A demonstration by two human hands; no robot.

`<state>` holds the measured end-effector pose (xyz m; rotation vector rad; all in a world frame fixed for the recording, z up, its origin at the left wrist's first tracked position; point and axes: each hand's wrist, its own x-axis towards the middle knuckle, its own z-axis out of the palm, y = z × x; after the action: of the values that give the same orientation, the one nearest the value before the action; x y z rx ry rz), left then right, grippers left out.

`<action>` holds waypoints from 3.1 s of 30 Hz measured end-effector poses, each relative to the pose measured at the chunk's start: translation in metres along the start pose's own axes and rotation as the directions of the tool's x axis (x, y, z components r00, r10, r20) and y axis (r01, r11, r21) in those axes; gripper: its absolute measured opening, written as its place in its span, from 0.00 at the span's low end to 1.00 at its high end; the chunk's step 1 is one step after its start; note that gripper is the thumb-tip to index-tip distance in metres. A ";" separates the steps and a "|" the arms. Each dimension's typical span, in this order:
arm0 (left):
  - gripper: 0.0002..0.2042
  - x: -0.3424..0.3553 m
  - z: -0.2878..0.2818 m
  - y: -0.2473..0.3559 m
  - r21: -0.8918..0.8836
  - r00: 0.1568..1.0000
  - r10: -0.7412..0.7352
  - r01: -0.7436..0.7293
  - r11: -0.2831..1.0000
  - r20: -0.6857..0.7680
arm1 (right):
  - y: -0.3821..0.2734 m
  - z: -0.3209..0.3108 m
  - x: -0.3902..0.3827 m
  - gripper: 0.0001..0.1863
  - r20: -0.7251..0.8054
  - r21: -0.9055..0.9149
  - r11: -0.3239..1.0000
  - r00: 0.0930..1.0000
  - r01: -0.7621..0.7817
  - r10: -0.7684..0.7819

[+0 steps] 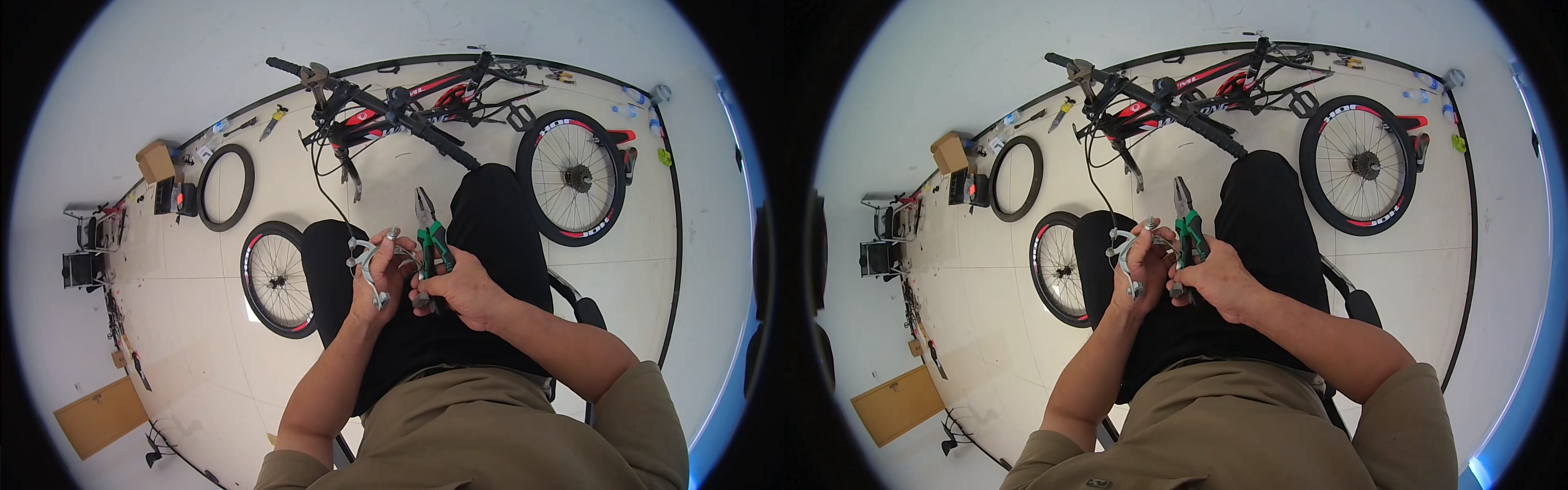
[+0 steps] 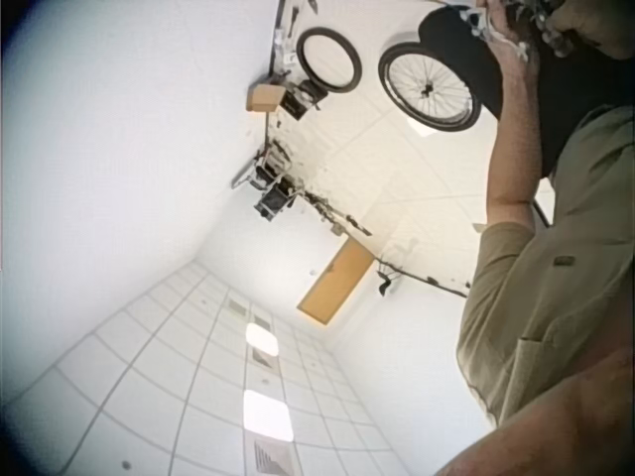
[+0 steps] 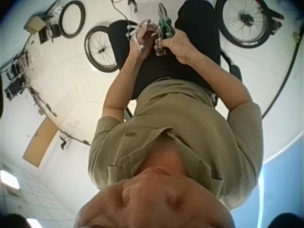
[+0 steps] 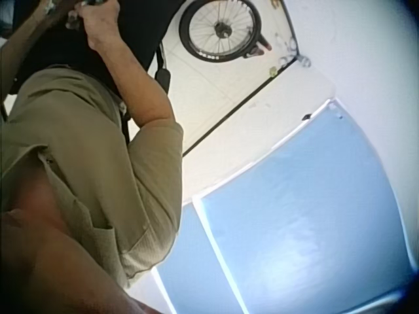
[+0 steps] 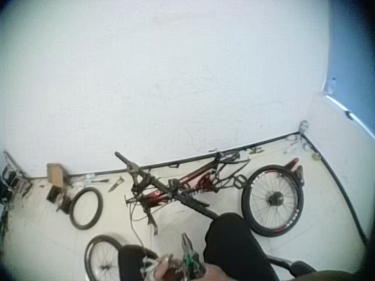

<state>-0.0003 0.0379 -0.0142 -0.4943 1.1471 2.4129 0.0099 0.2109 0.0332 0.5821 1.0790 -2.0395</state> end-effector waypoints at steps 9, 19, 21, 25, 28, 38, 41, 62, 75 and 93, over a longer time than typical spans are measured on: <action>0.11 0.002 -0.008 -0.004 -0.042 0.999 0.017 -0.015 0.999 0.042 | 0.002 0.001 0.000 0.18 -0.001 -0.010 1.000 1.000 -0.011 0.011; 0.08 0.005 -0.006 -0.004 -0.176 0.997 0.029 -0.017 0.984 0.068 | 0.001 0.001 -0.001 0.18 -0.021 -0.012 1.000 0.999 -0.028 0.027; 0.08 0.005 -0.007 -0.002 -0.175 0.997 0.045 -0.034 0.984 0.064 | 0.001 -0.001 0.001 0.18 -0.044 -0.103 0.995 0.999 0.007 -0.012; 0.06 0.004 -0.006 0.003 -0.084 0.995 0.091 -0.088 0.993 0.031 | 0.003 -0.008 0.001 0.14 -0.059 -0.530 0.797 0.925 0.289 -0.375; 0.07 0.001 -0.003 0.008 0.044 0.996 0.094 -0.094 0.995 0.005 | 0.005 -0.007 0.006 0.10 0.040 -0.651 0.488 0.669 0.581 -0.742; 0.09 -0.003 0.002 0.015 0.318 0.996 0.076 -0.059 0.946 -0.042 | -0.015 -0.013 0.009 0.07 -0.008 -0.675 0.649 0.876 0.351 -0.483; 0.10 -0.004 0.002 0.011 0.339 0.996 0.083 -0.065 0.938 -0.038 | -0.005 -0.015 0.024 0.07 -0.090 -0.470 0.825 0.913 0.314 -0.399; 0.10 0.004 -0.012 -0.009 0.460 0.997 0.012 0.023 0.888 -0.073 | 0.019 -0.022 0.050 0.18 -0.201 -0.560 0.808 0.915 0.186 -0.350; 0.10 0.005 -0.016 -0.010 0.441 0.998 0.023 0.002 0.897 -0.053 | 0.015 -0.022 0.049 0.11 -0.200 -0.420 0.893 0.943 0.164 -0.267; 0.11 0.005 -0.015 -0.010 0.427 0.999 -0.009 0.029 0.904 -0.048 | 0.023 -0.030 0.055 0.11 -0.179 -0.388 0.904 0.948 0.177 -0.262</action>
<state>0.0021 0.0325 -0.0323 -0.4117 1.6268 2.0497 -0.0048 0.2052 -0.0315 0.5233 1.6887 -1.9148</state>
